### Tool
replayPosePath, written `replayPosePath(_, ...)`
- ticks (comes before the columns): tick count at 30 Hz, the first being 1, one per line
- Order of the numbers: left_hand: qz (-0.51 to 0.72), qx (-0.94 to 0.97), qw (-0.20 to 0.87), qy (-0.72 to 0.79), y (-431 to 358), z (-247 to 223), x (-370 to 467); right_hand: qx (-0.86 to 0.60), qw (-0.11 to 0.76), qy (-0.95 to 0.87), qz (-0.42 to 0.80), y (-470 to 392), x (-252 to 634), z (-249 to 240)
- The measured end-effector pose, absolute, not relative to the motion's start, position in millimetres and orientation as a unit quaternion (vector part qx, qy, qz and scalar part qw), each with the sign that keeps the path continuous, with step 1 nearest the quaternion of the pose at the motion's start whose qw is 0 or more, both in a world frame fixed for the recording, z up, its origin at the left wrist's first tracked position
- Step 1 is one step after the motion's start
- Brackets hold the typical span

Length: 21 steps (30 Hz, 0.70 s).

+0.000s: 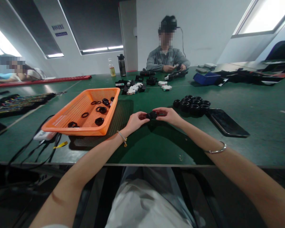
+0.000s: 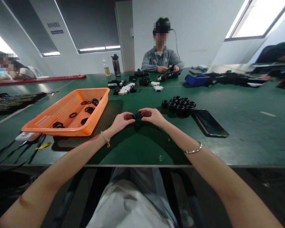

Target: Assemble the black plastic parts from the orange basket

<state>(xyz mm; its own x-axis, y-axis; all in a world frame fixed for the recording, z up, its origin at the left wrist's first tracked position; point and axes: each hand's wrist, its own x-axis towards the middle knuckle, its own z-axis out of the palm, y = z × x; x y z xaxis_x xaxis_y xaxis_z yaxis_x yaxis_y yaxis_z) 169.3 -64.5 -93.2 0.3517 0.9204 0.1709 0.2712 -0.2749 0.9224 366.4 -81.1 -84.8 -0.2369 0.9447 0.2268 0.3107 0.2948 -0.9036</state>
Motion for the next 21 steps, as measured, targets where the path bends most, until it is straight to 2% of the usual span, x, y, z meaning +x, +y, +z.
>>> replayPosePath(10, 0.364, 0.714, 0.414, 0.430, -66.1, -91.8, 170.3, -0.479, 0.390, -0.702, 0.354, -82.0, 366.2, -85.8)
replayPosePath(21, 0.361, 0.725, 0.392, 0.436, -69.2, -90.9, 170.3, -0.473, 0.406, -0.691, 0.366, -81.7, 365.1, -89.3)
